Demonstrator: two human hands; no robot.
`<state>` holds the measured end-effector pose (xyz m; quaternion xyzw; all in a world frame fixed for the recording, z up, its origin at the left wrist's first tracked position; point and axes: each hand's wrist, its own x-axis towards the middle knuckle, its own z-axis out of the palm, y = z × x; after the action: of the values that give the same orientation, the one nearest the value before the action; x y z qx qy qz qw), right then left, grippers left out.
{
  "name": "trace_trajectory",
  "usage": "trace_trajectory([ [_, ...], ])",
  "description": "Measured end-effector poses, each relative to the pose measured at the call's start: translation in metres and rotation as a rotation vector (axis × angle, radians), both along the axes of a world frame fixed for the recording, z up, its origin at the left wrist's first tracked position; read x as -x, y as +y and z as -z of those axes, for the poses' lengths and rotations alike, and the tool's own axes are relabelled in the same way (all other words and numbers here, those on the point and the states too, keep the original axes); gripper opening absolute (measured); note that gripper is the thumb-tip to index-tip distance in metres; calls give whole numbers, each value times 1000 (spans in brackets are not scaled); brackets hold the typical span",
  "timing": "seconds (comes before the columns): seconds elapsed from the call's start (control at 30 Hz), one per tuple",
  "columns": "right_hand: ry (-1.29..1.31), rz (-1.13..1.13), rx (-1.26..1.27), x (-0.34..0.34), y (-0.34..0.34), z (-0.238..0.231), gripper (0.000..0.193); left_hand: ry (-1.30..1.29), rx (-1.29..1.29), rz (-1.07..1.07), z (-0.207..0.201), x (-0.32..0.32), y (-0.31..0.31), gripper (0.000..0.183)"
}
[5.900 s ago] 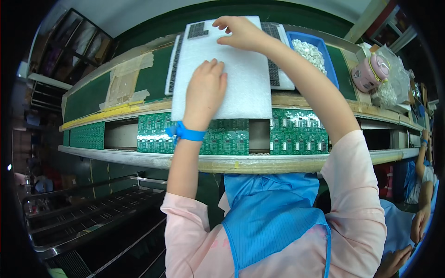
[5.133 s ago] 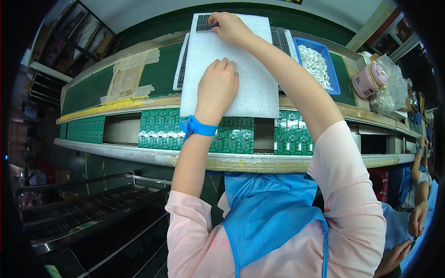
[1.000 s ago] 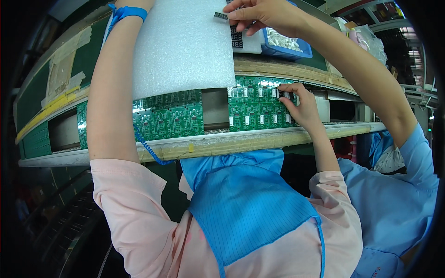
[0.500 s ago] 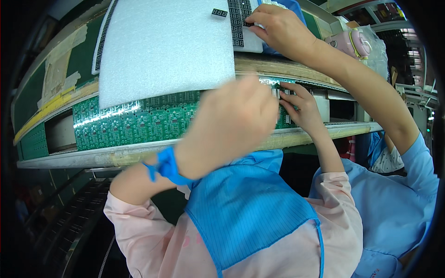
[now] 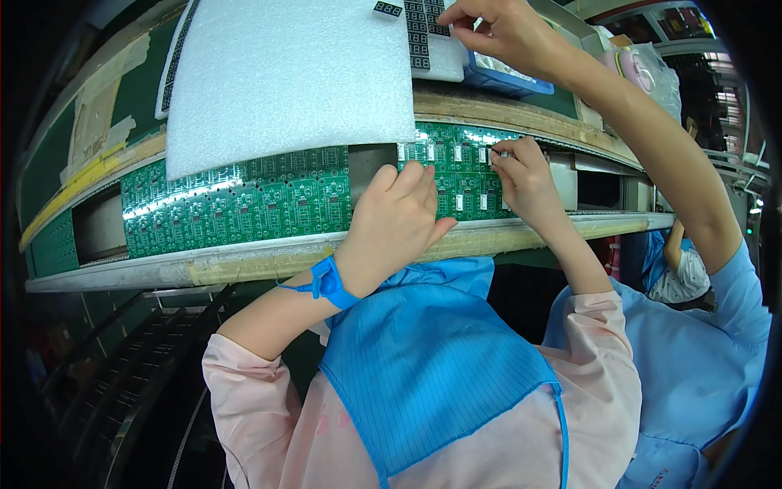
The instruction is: The person inserts small white plastic components into slots on green circuit boards laid out on a workbench. They repeatedly pick components from a blue tray and place them into the boards, occasionally adjusting the boards' positions.
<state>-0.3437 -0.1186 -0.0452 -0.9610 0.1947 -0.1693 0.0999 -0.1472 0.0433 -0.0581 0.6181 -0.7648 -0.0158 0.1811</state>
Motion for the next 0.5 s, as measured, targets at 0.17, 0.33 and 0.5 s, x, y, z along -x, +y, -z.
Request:
trace_trajectory([
  [0.17, 31, -48, -9, -6, -7, 5, 17, -2, 7, -63, 1, -2, 6, 50],
  [0.33, 38, 41, 7, 1, 3, 5, 16, -27, 4, -26, 2, 3, 2, 50],
  [0.5, 129, 15, 1, -1, -2, -3, 18, -16, -5, -45, 2, 5, 3, 51],
])
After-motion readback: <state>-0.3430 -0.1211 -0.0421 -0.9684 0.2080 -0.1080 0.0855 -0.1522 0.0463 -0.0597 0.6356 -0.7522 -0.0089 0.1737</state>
